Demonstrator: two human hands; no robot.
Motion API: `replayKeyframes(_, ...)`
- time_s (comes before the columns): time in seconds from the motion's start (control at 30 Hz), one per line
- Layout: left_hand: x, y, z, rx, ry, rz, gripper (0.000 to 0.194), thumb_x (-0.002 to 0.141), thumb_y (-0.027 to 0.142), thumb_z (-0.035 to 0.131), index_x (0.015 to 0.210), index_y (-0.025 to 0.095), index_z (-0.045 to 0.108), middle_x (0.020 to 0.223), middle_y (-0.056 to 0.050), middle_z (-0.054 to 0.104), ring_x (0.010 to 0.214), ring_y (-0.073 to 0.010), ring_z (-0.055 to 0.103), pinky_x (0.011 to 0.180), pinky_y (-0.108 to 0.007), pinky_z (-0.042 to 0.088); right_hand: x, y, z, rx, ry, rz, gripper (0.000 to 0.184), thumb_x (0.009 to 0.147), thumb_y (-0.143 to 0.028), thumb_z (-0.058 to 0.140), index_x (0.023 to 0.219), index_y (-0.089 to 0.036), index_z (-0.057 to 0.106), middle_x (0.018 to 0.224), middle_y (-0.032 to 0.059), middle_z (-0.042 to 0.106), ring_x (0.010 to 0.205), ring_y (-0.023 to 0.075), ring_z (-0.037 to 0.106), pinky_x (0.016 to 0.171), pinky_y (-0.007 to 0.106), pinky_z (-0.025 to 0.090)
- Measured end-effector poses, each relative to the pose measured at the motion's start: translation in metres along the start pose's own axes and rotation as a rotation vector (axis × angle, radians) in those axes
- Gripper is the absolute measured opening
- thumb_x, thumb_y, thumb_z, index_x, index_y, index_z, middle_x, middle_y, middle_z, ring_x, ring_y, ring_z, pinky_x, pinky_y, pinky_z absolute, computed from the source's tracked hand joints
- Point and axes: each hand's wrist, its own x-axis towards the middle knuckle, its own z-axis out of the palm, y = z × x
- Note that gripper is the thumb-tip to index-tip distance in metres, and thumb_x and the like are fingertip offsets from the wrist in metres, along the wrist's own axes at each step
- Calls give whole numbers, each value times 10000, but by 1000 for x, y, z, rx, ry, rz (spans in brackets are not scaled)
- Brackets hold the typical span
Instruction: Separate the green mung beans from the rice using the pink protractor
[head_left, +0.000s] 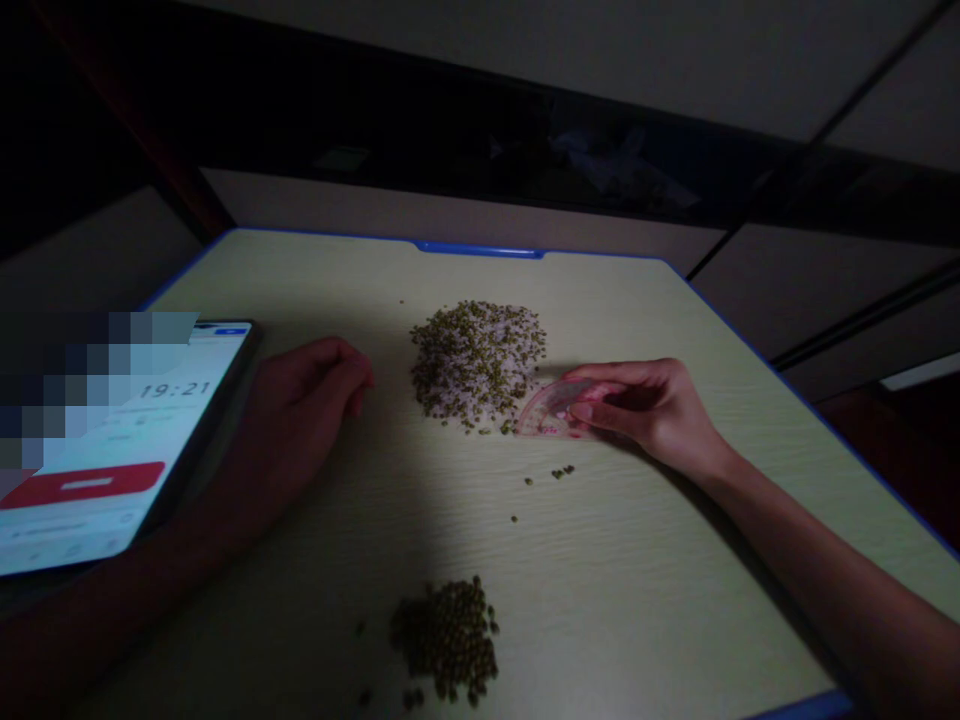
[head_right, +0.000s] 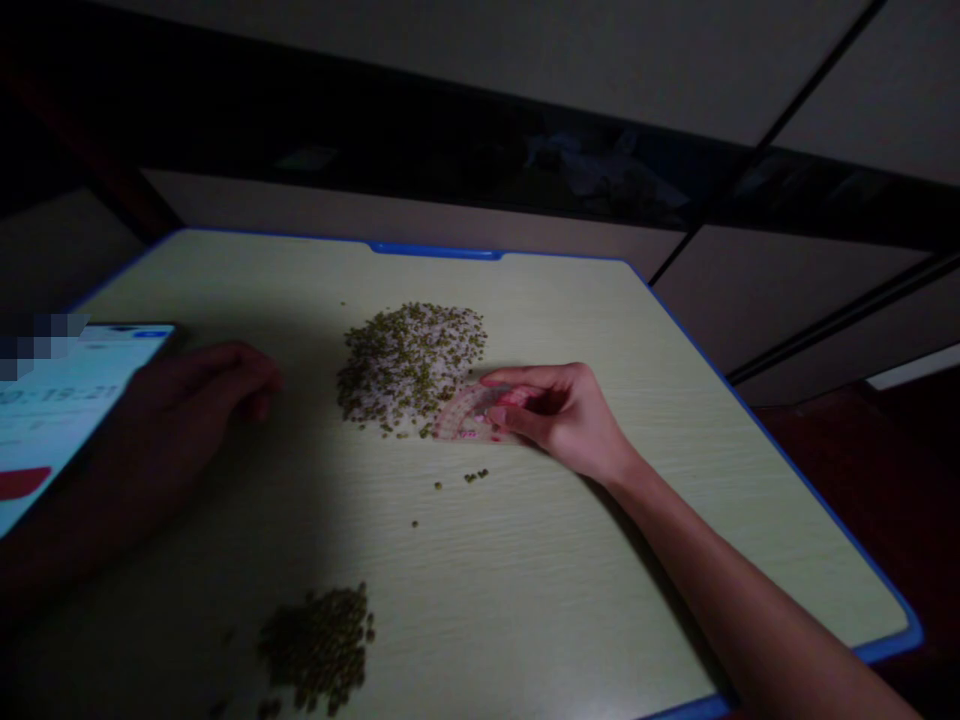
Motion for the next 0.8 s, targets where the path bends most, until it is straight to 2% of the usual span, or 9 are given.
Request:
replayKeyframes(0.27,-1,-1,-1,0,1,-13,234,613,362,408,440,205,421,433,48,440,470,-98,413,489,-216,290,-1,-1,3,8,24,5,259,557,-83,725,792,-188,746,532,-18,651,432,71,535,394,176,380)
replayKeyframes(0.47,-1,-2,0,-1,-13,6,240,625,368,411,451,204,425,455,48,455,487,-96,423,495,-211,298,-1,-1,-1,55,77,-8,261,537,-72,732,764,-201,745,541,-19,663,449,82,561,434,188,430)
replayKeyframes(0.6,-1,-2,1,-16,-15,8,243,614,376,411,443,204,423,443,49,446,472,-92,412,485,-209,294,0,-2,0,63,130,15,249,539,-74,733,750,-205,743,532,-25,655,439,75,551,425,182,416)
replayKeyframes(0.8,-1,-3,0,-32,-10,-7,236,615,366,410,443,205,424,437,52,440,470,-92,416,481,-210,290,1,-2,3,9,113,-15,253,556,-83,730,782,-195,745,537,-17,653,442,73,538,435,194,415)
